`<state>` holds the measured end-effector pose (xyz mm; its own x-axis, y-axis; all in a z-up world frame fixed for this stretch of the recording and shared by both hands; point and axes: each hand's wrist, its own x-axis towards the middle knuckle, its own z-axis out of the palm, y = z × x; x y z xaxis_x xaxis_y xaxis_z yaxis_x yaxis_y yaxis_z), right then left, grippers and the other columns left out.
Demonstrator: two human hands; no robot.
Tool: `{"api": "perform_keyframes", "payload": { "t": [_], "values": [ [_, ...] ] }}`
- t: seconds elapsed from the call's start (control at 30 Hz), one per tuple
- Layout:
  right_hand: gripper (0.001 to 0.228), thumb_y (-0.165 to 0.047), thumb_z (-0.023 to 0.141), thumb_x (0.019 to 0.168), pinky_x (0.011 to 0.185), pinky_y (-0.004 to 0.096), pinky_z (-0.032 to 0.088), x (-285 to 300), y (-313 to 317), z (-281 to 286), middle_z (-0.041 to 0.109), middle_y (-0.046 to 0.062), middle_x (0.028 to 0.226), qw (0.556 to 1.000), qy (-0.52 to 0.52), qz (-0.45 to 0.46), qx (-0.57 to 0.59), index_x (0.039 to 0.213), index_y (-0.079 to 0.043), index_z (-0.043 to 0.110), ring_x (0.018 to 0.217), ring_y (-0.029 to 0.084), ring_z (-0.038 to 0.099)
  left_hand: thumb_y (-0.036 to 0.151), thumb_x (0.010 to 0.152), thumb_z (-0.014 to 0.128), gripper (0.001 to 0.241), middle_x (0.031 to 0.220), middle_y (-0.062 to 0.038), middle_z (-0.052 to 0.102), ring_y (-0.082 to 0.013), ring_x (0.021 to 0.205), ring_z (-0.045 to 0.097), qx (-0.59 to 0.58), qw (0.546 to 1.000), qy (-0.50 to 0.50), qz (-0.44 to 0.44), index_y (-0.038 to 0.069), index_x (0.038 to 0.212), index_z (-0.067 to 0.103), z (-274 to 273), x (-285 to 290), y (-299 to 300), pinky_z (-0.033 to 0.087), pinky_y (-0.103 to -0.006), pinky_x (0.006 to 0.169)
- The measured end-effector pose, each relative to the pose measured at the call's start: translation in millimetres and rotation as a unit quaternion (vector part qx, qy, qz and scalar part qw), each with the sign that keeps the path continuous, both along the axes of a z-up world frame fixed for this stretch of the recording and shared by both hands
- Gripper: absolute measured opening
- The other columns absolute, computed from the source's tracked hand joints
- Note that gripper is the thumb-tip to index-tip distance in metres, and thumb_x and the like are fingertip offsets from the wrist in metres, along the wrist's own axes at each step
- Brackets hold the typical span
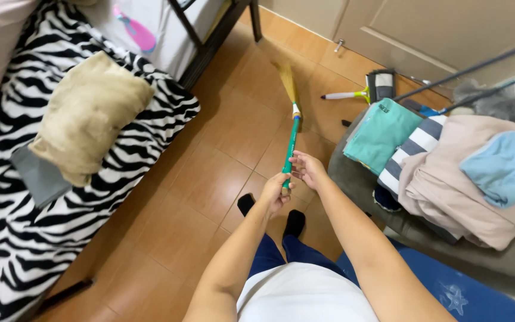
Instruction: The person sweeps the tiled floor with a broom, moving around a bed and a chair. They then use a duster to clean a blue mat leaning against the wall.
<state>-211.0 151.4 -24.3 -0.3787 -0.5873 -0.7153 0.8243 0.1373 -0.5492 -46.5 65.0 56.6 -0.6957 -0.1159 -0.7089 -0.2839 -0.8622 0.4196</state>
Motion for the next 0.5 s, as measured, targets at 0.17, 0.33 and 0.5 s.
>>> {"api": "perform_keyframes", "payload": {
  "t": [0.17, 0.33, 0.5],
  "values": [
    [0.041, -0.014, 0.052, 0.099, 0.088, 0.041, 0.055, 44, -31, 43, 0.07, 0.005, 0.119, 0.998, 0.034, 0.059, -0.015, 0.14, -0.013, 0.057, 0.099, 0.025, 0.068, 0.024, 0.098, 0.057, 0.008, 0.07, 0.0, 0.06, -0.0064, 0.045, 0.038, 0.001, 0.998, 0.008, 0.068, 0.017, 0.1, 0.054, 24, 34, -18, 0.028, -0.024, 0.04],
    [0.042, -0.011, 0.052, 0.102, 0.077, 0.035, 0.051, 70, -48, 55, 0.07, 0.005, 0.122, 0.992, 0.062, 0.091, -0.063, 0.144, -0.013, 0.057, 0.092, 0.019, 0.067, 0.022, 0.098, 0.056, 0.009, 0.07, 0.0, 0.06, -0.0069, 0.044, 0.036, 0.025, 0.993, 0.056, 0.101, 0.014, 0.097, 0.055, 59, 59, -40, 0.03, -0.0246, 0.04],
    [0.054, 0.002, 0.052, 0.094, 0.093, 0.04, 0.059, 113, -53, 100, 0.064, 0.008, 0.136, 0.984, 0.088, 0.112, -0.106, 0.146, -0.009, 0.053, 0.107, 0.021, 0.069, 0.022, 0.099, 0.056, 0.014, 0.073, -0.001, 0.062, -0.0061, 0.045, 0.035, 0.07, 0.985, 0.069, 0.141, 0.009, 0.095, 0.058, 65, 94, -62, 0.031, -0.0219, 0.041]
  ]
}}
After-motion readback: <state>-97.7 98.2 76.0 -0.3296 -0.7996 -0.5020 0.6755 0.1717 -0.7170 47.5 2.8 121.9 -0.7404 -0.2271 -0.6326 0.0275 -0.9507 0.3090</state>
